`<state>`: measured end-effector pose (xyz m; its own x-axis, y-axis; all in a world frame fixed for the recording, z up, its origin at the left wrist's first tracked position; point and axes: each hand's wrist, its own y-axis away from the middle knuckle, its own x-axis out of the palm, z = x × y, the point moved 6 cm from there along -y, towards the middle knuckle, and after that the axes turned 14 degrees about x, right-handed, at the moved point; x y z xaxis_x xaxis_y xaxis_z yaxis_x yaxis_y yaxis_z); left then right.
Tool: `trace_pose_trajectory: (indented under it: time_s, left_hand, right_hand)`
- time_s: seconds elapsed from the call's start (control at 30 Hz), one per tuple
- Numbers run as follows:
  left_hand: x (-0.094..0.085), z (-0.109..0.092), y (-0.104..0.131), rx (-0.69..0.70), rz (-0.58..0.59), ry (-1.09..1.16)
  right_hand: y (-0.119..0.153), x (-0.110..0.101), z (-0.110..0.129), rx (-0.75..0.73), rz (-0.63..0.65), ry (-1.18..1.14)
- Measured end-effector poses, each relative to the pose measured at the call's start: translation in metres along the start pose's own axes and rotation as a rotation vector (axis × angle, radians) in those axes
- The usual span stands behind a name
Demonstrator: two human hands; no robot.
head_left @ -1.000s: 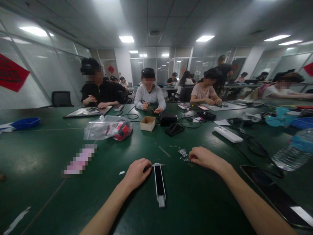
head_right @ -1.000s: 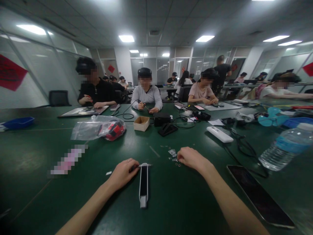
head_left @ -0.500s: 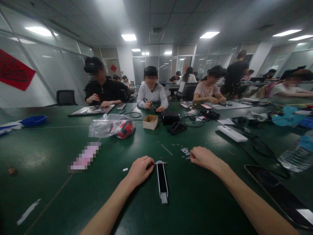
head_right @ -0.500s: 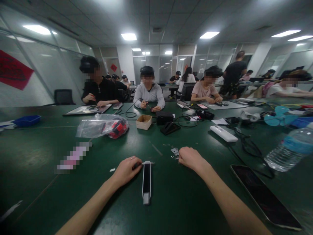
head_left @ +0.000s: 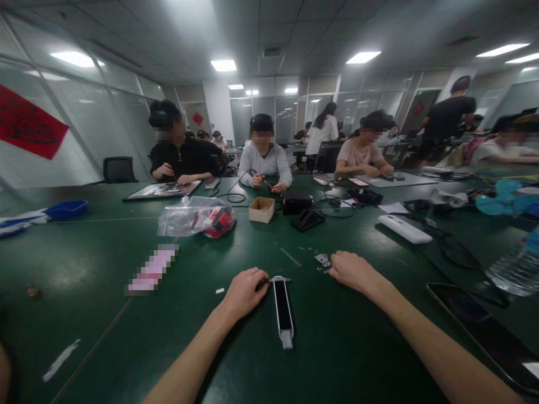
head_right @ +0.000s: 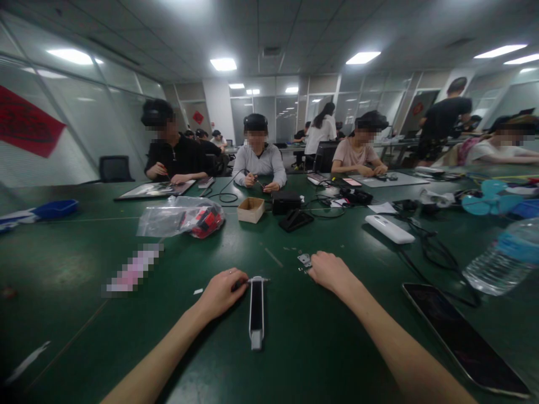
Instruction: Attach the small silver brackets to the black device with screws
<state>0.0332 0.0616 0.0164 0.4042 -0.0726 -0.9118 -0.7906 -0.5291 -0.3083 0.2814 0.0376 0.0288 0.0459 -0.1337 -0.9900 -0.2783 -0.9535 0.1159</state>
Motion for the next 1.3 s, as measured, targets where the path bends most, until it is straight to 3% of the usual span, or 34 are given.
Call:
trace_pose_trajectory:
  time_s: [0.2, 0.37, 0.5, 0.73, 1.3]
  left_hand:
    - [-0.001, -0.001, 0.000, 0.005, 0.000, -0.007]
    - [-0.002, -0.003, 0.000, 0.017, -0.011, -0.014]
    - [-0.003, -0.004, 0.000, 0.023, -0.018, -0.020]
    - [0.000, -0.003, 0.000, 0.022, -0.017, -0.040]
    - [0.000, -0.004, 0.001, 0.013, -0.002, -0.035]
  right_hand:
    - [0.002, -0.007, 0.008, -0.089, -0.114, -0.202]
    - [0.019, -0.003, 0.044, -0.343, -0.135, -0.512]
    - [0.028, 0.003, 0.067, -0.442, -0.134, -0.648]
    - [0.025, 0.010, 0.073, -0.468, -0.101, -0.756]
    - [0.027, 0.009, 0.075, -0.452, -0.053, -0.772]
